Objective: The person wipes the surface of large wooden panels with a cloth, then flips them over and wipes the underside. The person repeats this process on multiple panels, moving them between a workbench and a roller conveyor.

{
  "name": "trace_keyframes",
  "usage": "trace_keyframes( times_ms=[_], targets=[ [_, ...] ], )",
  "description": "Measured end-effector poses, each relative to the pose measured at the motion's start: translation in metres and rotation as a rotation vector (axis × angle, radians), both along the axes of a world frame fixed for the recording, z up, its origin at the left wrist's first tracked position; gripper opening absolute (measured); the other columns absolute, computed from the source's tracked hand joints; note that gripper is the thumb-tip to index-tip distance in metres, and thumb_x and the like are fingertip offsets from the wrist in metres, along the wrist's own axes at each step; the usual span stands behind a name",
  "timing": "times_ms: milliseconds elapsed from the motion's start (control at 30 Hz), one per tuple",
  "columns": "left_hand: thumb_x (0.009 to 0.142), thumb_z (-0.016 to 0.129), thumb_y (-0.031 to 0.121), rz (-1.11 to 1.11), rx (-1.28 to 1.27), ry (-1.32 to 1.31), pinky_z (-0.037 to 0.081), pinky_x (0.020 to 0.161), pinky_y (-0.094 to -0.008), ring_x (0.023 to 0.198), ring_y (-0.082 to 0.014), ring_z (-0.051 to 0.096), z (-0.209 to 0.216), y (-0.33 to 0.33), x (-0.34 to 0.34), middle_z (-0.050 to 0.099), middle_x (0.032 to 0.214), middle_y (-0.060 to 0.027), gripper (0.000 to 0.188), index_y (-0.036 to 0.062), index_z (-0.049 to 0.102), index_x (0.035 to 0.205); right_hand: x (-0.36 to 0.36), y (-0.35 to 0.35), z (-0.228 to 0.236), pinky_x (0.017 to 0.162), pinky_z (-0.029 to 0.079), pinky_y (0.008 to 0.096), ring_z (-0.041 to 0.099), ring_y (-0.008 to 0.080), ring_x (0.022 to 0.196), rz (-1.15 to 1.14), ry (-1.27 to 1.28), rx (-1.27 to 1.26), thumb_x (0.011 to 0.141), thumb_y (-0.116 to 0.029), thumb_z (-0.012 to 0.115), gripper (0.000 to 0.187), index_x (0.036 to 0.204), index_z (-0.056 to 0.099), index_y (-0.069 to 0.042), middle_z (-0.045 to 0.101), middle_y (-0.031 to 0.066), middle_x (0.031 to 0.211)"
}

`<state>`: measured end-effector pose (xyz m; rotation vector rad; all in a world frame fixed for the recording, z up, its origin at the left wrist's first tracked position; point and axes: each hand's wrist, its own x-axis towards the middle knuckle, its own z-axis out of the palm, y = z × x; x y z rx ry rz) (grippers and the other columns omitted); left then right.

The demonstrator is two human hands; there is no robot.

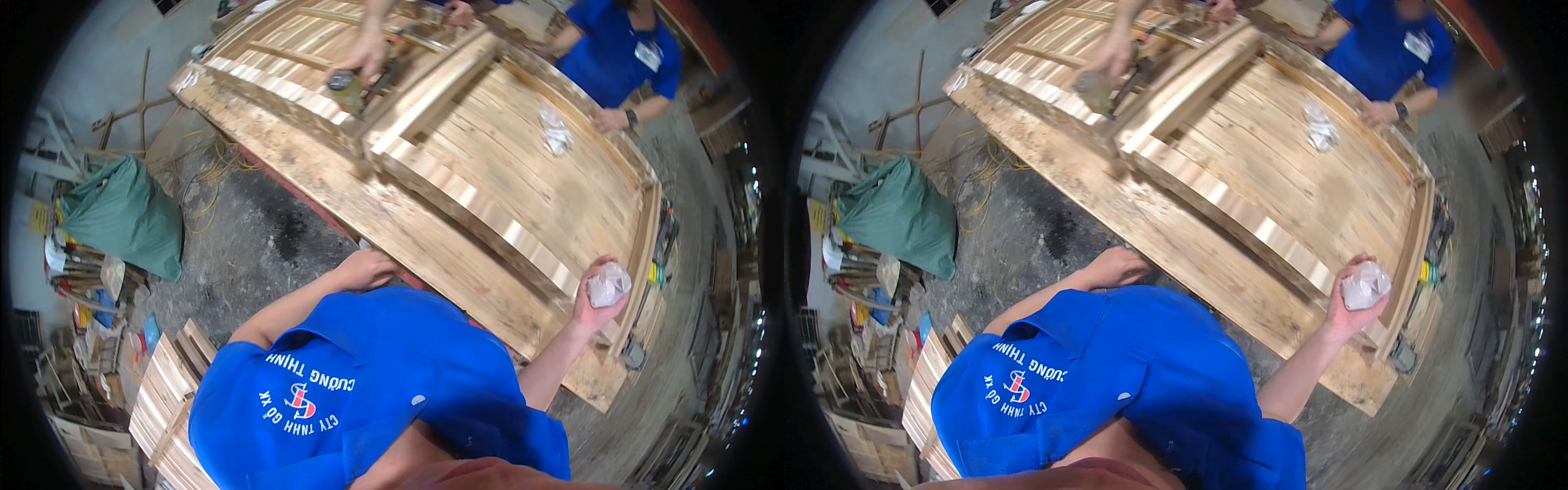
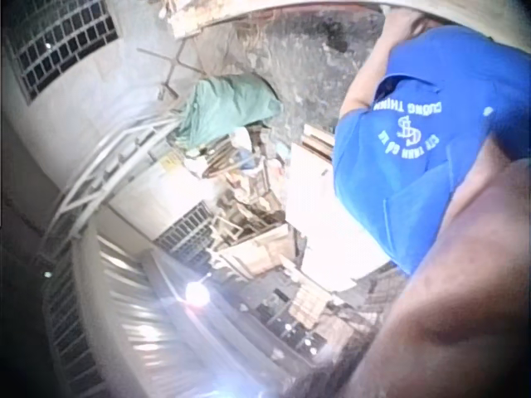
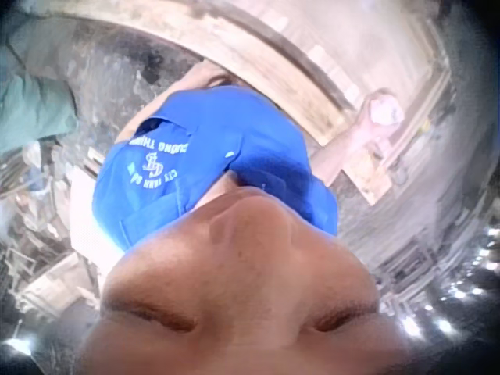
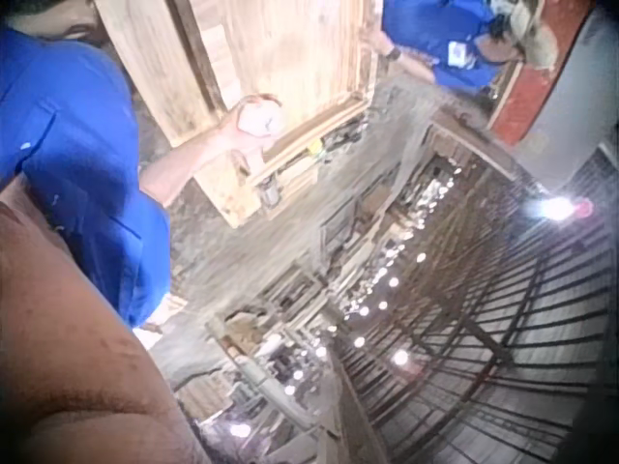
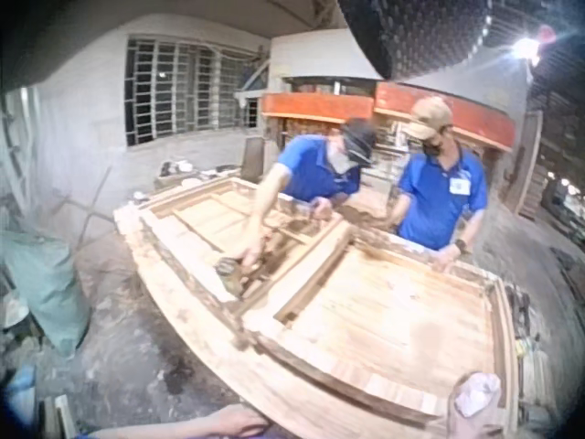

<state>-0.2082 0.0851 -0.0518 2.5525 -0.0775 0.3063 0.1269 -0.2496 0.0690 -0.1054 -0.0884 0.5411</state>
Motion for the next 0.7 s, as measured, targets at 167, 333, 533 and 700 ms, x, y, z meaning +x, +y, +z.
trace_keyframes(
  times_ms=[167,333,533,700],
  targets=[
    [0.083,0.059,0.021,0.429,-0.161,0.472,0.050,0.073,-0.0473,0.085,-0.0364,0.063,-0.059,0.061,-0.149,0.066,0.091,-0.0135,0.016,0.0073,0.062,0.090,-0.035,0.161,0.016,0.092,0.047,0.0486,0.045,0.0308,0.125,0.223,0.030,0.166,0.078,-0.023,0.067,0.059,0.129,0.049,-0.002,0.050,0.0158,0.132],
    [0.084,0.054,0.022,0.895,-0.328,0.674,0.049,0.074,-0.0482,0.087,-0.0391,0.062,-0.084,0.104,-0.253,0.066,0.090,-0.0159,0.019,0.0055,0.061,0.088,-0.080,0.291,0.033,0.094,0.047,0.0511,0.041,0.0342,0.128,0.461,0.014,0.226,0.080,-0.024,0.065,0.066,0.136,0.040,0.000,0.044,0.0176,0.138],
    [0.081,0.058,0.020,1.178,-0.501,0.661,0.050,0.073,-0.0462,0.083,-0.0384,0.063,-0.088,0.109,-0.320,0.067,0.084,-0.0172,0.016,0.0058,0.062,0.085,-0.118,0.389,0.073,0.067,0.052,0.0370,0.043,0.0311,0.122,0.730,-0.031,0.236,0.082,-0.027,0.062,0.071,0.140,0.031,0.000,0.042,0.0184,0.135],
    [0.077,0.064,0.019,1.122,-0.590,0.690,0.050,0.070,-0.0439,0.078,-0.0354,0.063,-0.090,0.127,-0.330,0.067,0.082,-0.0149,0.015,0.0063,0.061,0.084,-0.125,0.427,0.110,0.054,0.044,0.0284,0.046,0.0247,0.102,0.659,-0.163,0.278,0.075,-0.019,0.069,0.053,0.120,0.045,-0.004,0.047,0.0134,0.116]
  ],
)
